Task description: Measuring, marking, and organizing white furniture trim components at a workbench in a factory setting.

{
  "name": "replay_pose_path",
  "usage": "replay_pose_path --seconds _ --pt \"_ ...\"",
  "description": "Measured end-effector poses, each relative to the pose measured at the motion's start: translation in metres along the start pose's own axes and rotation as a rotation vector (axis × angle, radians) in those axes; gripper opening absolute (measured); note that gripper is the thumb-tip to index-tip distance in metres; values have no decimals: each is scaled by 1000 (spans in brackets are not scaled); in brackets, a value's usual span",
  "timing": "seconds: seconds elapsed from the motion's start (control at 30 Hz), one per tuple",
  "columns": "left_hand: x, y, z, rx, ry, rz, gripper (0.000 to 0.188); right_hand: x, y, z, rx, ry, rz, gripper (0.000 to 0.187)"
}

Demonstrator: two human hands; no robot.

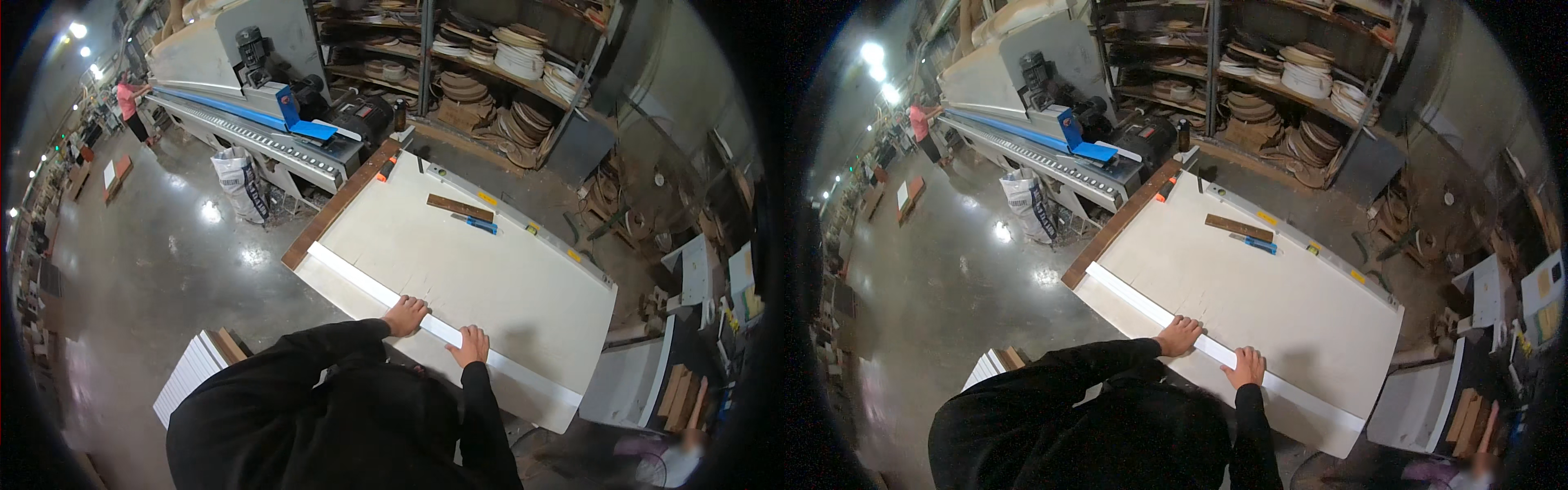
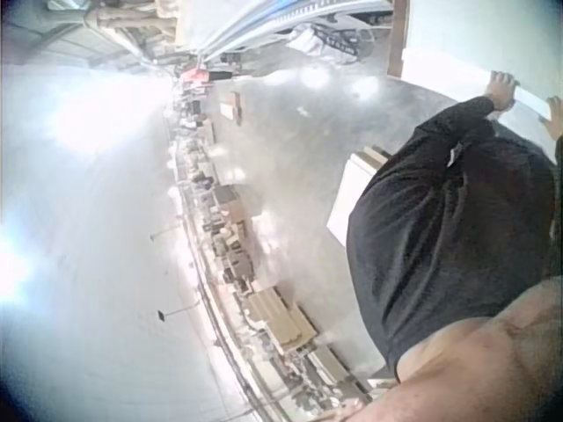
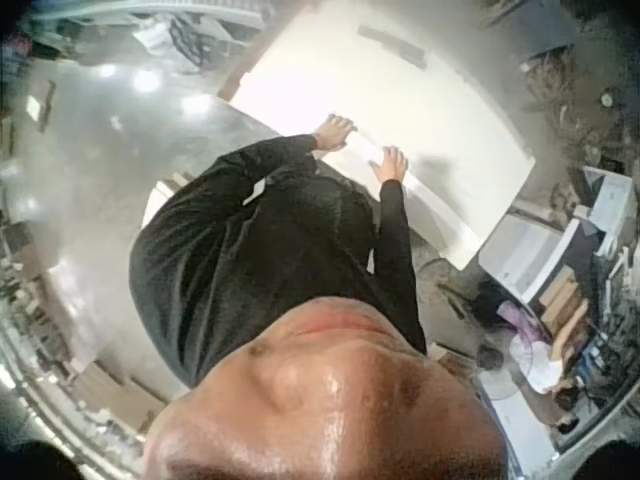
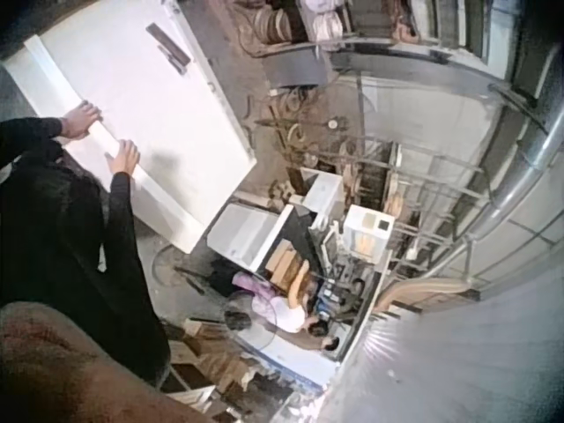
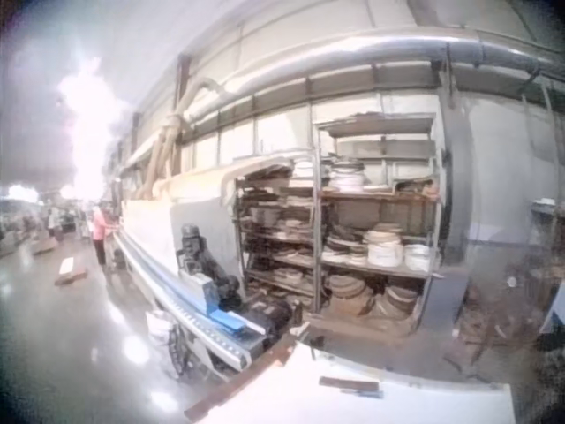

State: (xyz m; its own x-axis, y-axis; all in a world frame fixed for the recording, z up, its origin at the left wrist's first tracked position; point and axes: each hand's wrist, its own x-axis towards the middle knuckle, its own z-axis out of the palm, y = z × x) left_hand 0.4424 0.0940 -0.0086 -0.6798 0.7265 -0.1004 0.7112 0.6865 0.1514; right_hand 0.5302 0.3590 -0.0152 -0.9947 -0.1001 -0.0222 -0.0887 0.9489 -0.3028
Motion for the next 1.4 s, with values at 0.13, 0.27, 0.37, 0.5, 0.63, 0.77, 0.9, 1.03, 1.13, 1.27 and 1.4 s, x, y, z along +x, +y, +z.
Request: replay_pose_path --seconds 0.13,0.27,0.37,0.5,0.63,0.77,0.9,1.03,1.13,1.27,1.4 --pt "-2 -14 -8 -158 12 76 78 4 -4 2 -48 -18 33 57" --pt "-17 -34 -11 -167 86 200 94 3 -9 10 -52 -41 125 61" --pt "-36 -60 -14 -147 64 175 91 -3 -16 19 -64 -73 237 67" --pt "-60 -112 -12 -152 134 59 84 -10 -13 42 -117 -91 356 75" --pt "-86 -184 -16 -155 172 -132 80 -10 -2 54 -173 -73 391 84" --pt "-115 -262 -26 31 282 -464 70 4 -15 36 -144 -164 472 73" --pt "-164 -322 -2 6 471 -833 58 12 -22 24 -44 -195 456 70" --pt "-177 -314 -33 -394 651 -1064 38 -1 -26 23 -47 -181 487 68" --pt "-183 -316 -31 -784 745 -1098 37 -1 -27 24 -99 -154 433 70" --pt "-177 -324 -22 -926 580 -1016 39 6 -33 22 -98 -193 479 66" --pt "-168 -323 -13 -853 562 -963 39 10 -30 23 -114 -185 474 66"
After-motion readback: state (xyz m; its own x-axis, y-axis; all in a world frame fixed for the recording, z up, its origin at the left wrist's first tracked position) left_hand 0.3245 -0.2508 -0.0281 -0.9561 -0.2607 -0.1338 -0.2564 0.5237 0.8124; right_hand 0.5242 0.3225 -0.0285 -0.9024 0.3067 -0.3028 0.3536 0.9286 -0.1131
